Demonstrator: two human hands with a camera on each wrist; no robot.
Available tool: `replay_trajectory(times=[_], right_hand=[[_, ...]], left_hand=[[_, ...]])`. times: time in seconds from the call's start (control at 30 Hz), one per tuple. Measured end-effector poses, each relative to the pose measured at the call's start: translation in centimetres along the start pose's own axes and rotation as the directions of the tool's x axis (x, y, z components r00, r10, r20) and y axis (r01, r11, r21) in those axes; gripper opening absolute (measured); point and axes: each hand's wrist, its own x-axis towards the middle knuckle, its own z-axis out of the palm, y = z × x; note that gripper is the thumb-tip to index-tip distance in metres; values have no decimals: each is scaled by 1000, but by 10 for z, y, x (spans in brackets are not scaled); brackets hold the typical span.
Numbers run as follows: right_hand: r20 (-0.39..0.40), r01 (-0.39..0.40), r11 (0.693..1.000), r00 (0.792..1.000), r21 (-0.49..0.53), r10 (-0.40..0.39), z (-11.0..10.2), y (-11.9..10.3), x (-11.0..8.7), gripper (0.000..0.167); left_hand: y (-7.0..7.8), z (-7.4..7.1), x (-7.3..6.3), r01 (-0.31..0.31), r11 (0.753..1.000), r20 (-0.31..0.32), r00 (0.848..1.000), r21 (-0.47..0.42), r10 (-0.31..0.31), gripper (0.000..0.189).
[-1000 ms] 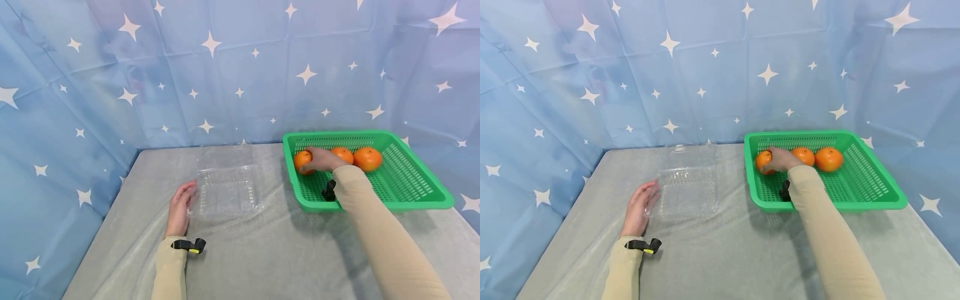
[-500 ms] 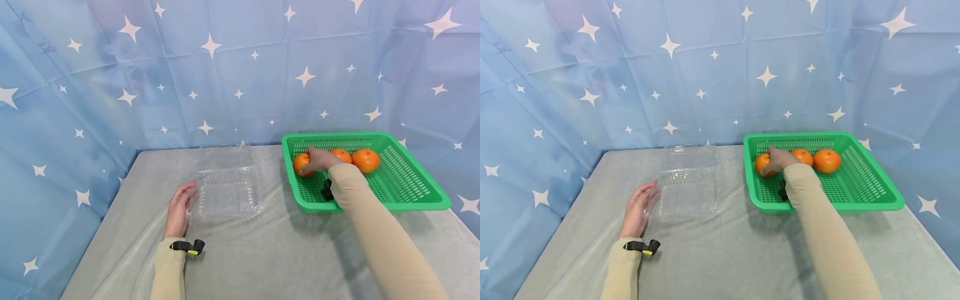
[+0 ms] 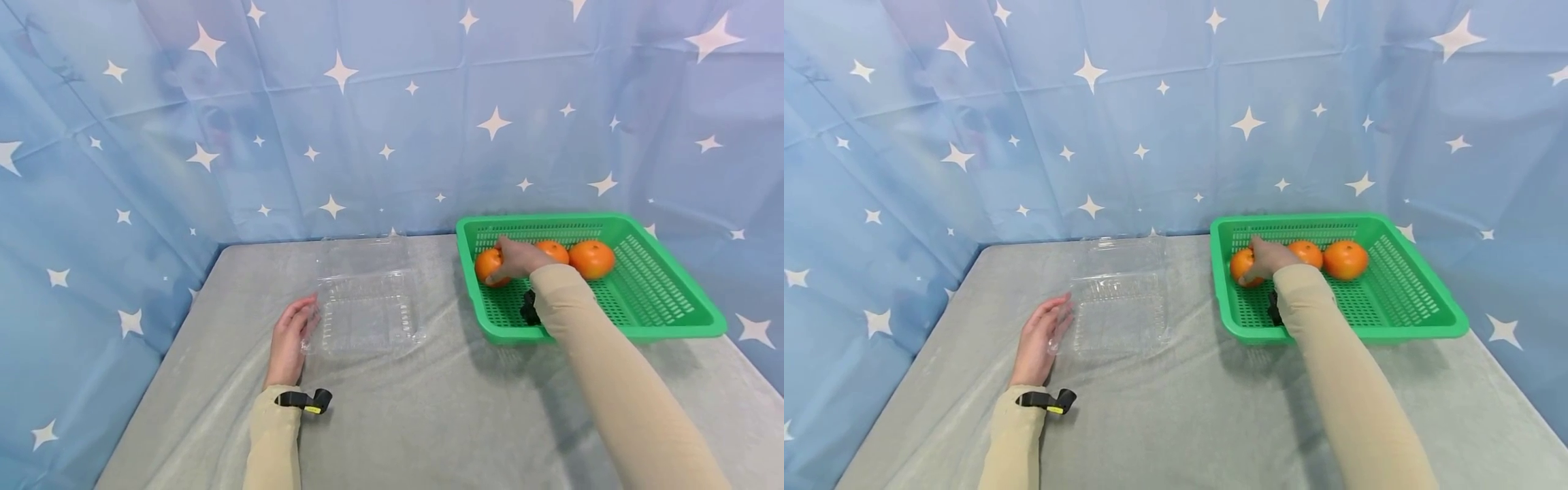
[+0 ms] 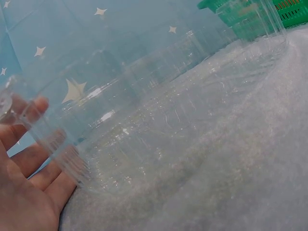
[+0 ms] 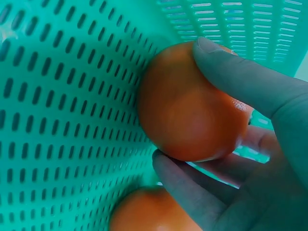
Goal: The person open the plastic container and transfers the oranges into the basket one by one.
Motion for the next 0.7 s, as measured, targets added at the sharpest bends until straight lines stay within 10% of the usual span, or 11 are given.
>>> replay_trajectory(times=[0.7], right_hand=[[36, -21, 1000, 999, 4, 21, -3, 2, 1, 91]], left_hand=[[2, 1, -1, 3, 1000, 4, 1000, 12, -3, 36]])
